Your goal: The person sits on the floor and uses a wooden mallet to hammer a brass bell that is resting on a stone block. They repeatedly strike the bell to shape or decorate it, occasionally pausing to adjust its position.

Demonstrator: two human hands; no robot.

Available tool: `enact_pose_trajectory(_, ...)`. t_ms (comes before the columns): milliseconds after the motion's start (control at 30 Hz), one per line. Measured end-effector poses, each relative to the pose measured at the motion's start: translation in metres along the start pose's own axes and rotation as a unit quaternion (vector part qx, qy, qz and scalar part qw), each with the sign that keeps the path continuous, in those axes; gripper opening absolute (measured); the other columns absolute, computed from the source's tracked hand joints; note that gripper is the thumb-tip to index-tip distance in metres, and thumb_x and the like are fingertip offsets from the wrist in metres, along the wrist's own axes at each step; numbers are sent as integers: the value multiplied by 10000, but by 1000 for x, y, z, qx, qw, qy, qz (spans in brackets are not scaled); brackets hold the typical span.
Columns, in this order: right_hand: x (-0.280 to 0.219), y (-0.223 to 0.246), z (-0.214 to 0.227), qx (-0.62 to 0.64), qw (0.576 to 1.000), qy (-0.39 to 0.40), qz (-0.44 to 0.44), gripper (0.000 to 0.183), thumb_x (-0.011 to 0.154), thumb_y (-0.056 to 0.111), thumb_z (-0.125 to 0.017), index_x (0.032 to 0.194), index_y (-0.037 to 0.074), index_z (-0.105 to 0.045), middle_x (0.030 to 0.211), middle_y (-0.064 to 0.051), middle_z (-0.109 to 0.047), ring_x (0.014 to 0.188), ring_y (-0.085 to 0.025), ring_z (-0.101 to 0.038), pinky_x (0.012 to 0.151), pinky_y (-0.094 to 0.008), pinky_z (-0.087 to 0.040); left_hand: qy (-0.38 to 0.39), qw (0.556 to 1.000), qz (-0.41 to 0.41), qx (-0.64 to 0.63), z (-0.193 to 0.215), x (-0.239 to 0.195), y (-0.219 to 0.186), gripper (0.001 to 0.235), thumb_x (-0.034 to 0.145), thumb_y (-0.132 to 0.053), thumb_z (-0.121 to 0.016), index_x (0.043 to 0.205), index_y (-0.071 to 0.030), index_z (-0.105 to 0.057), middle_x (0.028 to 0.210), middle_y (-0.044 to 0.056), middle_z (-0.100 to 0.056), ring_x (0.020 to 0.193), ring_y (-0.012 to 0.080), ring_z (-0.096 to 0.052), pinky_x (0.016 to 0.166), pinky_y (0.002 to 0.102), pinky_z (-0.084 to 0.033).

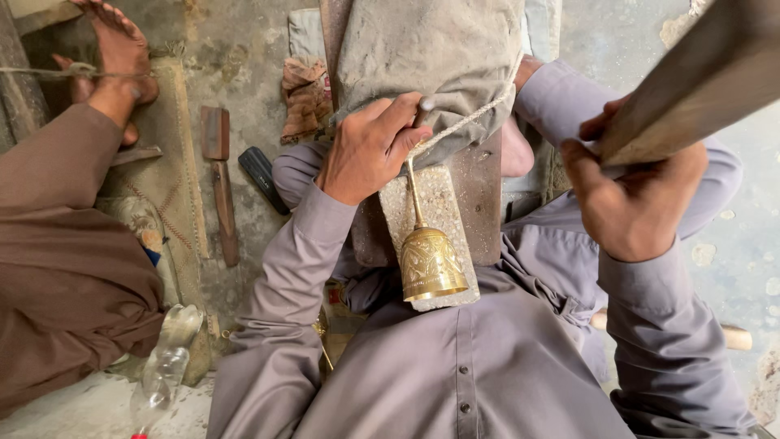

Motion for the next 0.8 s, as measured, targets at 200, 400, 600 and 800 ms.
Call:
enact_pose_trajectory(200, -6, -10, -7, -271, 957, -28, 102, 380, 826, -62, -629, 1205, -44, -619, 995, -180, -632, 874, -309, -576, 832, -407, -430, 0, 1000, -11, 6, -1, 4, 0, 404, 1062, -314, -690, 1353, -70, -553, 852, 83, -617, 684, 222, -610, 609, 370, -494)
enact_pose_trajectory(400, -6, -25, -7, -310, 946, -21, 90, 328, 822, -76, -595, 1142, -6, -609, 992, -145, -616, 842, -275, -536, 806, -398, -388, 7, 1000, 1, 0, 2, 6, -3, 386, 1057, -312, -695, 1343, -89, -562, 829, 99, -597, 668, 244, -592, 602, 399, -475)
enact_pose_trajectory(600, -16, -32, -10, -294, 952, -21, 84, 351, 824, -55, -586, 1170, 4, -610, 961, -141, -578, 860, -281, -530, 824, -395, -381, 11, 1000, -11, 14, 5, 7, -7, 382, 1089, -325, -649, 1371, -86, -556, 838, 101, -587, 701, 258, -599, 637, 405, -488)
enact_pose_trajectory(800, -26, -37, -13, -427, 903, 21, 51, 257, 897, 7, -658, 1150, 42, -629, 861, -125, -586, 716, -263, -532, 737, -437, -392, 25, 1000, -2, 5, 2, 7, -2, 341, 1096, -338, -644, 1339, -114, -563, 844, 95, -605, 678, 239, -619, 615, 385, -502)
Point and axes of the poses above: each hand's wrist, its own x-axis towards the middle knuckle, its own z-axis out of the back of the hand, y = z × x, the point moved 4 cm from there along x, towards the middle knuckle
